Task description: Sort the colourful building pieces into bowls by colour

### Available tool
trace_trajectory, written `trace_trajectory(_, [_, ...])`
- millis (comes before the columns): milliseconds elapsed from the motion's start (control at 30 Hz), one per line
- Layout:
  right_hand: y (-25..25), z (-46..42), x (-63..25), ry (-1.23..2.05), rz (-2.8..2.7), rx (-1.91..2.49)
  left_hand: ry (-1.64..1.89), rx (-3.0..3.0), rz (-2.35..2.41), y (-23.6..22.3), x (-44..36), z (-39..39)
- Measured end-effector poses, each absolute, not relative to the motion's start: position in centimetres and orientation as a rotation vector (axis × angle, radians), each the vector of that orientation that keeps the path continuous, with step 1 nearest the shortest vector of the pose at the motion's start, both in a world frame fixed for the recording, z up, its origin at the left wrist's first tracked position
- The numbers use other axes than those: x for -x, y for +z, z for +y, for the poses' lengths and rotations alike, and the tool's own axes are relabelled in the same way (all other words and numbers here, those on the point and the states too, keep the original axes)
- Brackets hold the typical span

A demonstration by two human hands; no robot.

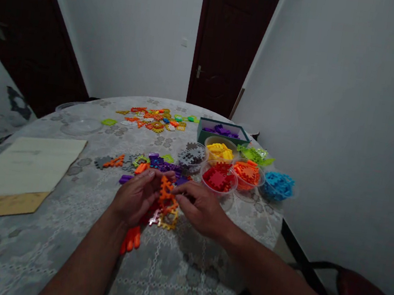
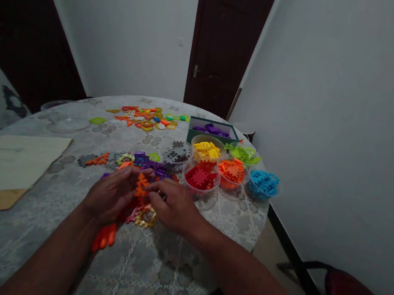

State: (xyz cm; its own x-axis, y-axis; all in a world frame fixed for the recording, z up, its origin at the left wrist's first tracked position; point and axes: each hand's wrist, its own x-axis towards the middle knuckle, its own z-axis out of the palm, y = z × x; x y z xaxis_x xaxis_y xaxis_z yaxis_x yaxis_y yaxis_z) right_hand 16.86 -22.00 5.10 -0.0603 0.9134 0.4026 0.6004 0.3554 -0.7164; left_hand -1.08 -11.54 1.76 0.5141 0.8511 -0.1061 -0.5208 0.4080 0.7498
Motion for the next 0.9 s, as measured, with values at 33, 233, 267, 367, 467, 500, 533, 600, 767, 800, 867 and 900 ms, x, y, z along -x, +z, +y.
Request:
trace_trajectory(33, [5.4,-22.3,-18.1,0.393,-1.734,1.376,0.926,-0.712,0.538,1.8,1.1,-11.4])
trace_trajectory(233, [7.1,-23.1,-29.2,-0.101,-1.392,1.702,0.980,-0.630,0.619,2.3,1.2,-11.0])
trace_trajectory(267, [7.1,-23.1,-31.0,-0.151,-1.341,1.758,0.982,-0.624,0.627,2.4,1.2,-11.0])
trace_trajectory(367, [6.5,-23.3,-34.8,-0.213,-1.246,1.885,0.991,-0.620,0.631,2.4,1.2,-11.0])
trace_trajectory(467, [5.3,-23.4,-36.0,-0.215,-1.223,1.953,1.000,-0.632,0.618,2.4,1.2,-11.0])
trace_trajectory(500, [5.0,-23.4,-35.9,-0.232,-1.225,1.962,1.003,-0.636,0.617,2.4,1.2,-11.0])
trace_trajectory(533, [4.6,-23.4,-35.8,-0.261,-1.229,1.970,1.006,-0.640,0.618,2.4,1.3,-11.0])
trace_trajectory(600, [4.1,-23.2,-35.5,-0.336,-1.258,1.987,1.007,-0.641,0.621,2.4,1.3,-10.9])
trace_trajectory(767, [3.7,-22.5,-35.4,-0.405,-1.434,2.035,1.002,-0.637,0.608,1.9,1.4,-10.6])
trace_trajectory(800, [3.6,-22.5,-35.5,-0.412,-1.468,2.018,1.010,-0.638,0.601,1.8,1.4,-10.6])
trace_trajectory(867, [3.6,-22.7,-35.5,-0.442,-1.502,1.966,1.035,-0.636,0.576,1.5,1.5,-10.6])
trace_trajectory(900, [3.6,-22.8,-35.2,-0.473,-1.496,1.933,1.050,-0.633,0.561,1.5,1.5,-10.6])
